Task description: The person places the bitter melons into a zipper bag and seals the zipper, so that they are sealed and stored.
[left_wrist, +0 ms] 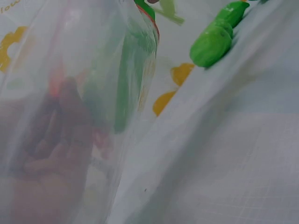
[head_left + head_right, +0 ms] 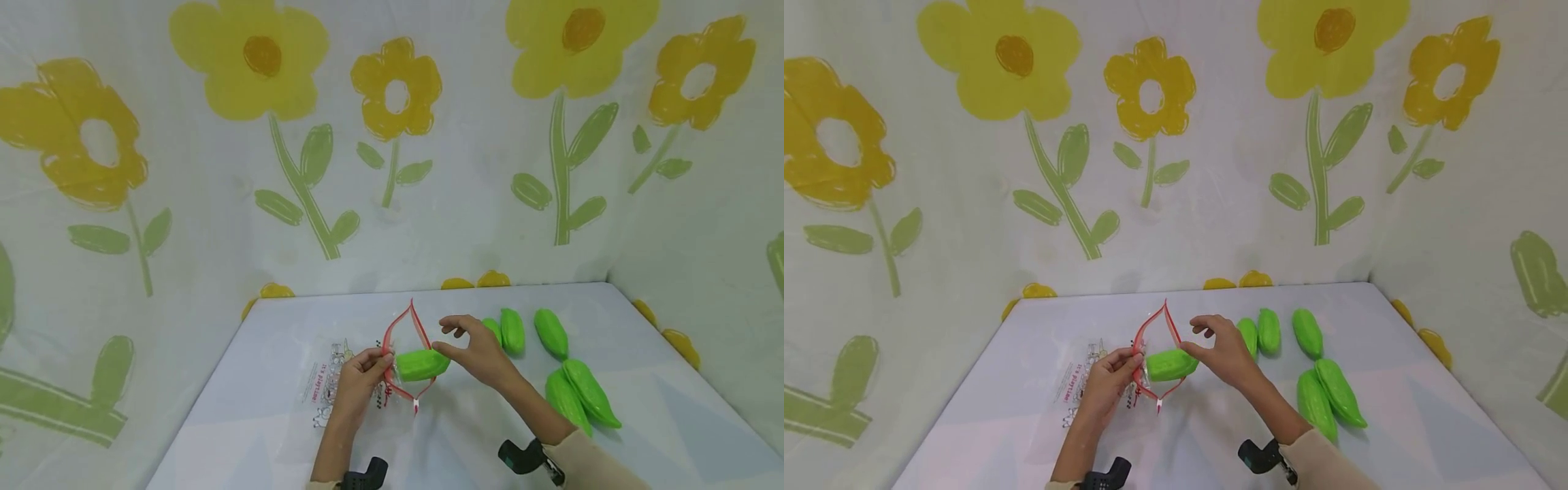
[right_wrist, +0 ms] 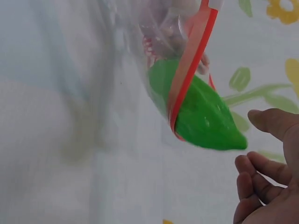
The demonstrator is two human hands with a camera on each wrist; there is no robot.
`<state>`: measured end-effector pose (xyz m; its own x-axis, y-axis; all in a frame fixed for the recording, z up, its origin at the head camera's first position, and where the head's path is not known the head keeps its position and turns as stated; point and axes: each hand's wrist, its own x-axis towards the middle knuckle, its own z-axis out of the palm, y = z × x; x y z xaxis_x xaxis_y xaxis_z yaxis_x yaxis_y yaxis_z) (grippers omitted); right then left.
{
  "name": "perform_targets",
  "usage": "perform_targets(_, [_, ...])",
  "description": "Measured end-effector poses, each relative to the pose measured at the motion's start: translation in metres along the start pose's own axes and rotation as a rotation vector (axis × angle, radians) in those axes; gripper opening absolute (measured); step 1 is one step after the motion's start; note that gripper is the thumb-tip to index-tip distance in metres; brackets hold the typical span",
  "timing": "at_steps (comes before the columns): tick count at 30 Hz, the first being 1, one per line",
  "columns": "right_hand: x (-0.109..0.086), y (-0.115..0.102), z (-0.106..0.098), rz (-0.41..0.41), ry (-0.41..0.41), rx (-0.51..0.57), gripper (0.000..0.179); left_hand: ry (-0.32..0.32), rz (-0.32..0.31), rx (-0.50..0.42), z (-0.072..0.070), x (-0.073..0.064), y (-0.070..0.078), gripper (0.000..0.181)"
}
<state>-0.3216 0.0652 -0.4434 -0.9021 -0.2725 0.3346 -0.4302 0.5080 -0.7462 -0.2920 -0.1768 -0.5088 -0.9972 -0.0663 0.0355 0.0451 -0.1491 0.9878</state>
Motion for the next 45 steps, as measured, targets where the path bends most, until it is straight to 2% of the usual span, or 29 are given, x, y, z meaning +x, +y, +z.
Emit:
perform_targets(8, [-0.009,0.009,-0.020,-0.024,0.031,-0.055,0.035,-0.013,0.003,-0.005,0.000,0.000,-0.001,0.037])
perform_targets(14, [-0.015,0.018,-0.048,-0.114,0.093,-0.153,0.027,-0.004,-0.001,-0.005,0.000,0.000,0.000,0.038])
perform_targets(19, [-0.022,0.029,-0.074,-0.152,0.152,-0.239,0.026,-0.005,0.008,-0.008,0.000,0.000,0.001,0.038])
perform_targets(27, [-0.040,0.050,-0.102,-0.093,0.135,-0.341,0.024,0.013,0.000,-0.004,0.000,-0.002,0.003,0.038])
perform_targets(31, [-0.050,0.060,-0.108,-0.070,0.119,-0.369,0.025,0.009,-0.005,-0.018,0.001,-0.002,0.002,0.038])
perform_targets(38, [-0.066,0.078,-0.118,-0.047,0.150,-0.467,0.025,-0.027,0.002,-0.053,0.005,0.001,-0.002,0.040])
perform_targets(45, [-0.075,0.090,-0.123,0.040,0.114,-0.512,0.032,0.009,0.008,-0.044,0.001,-0.001,-0.002,0.036])
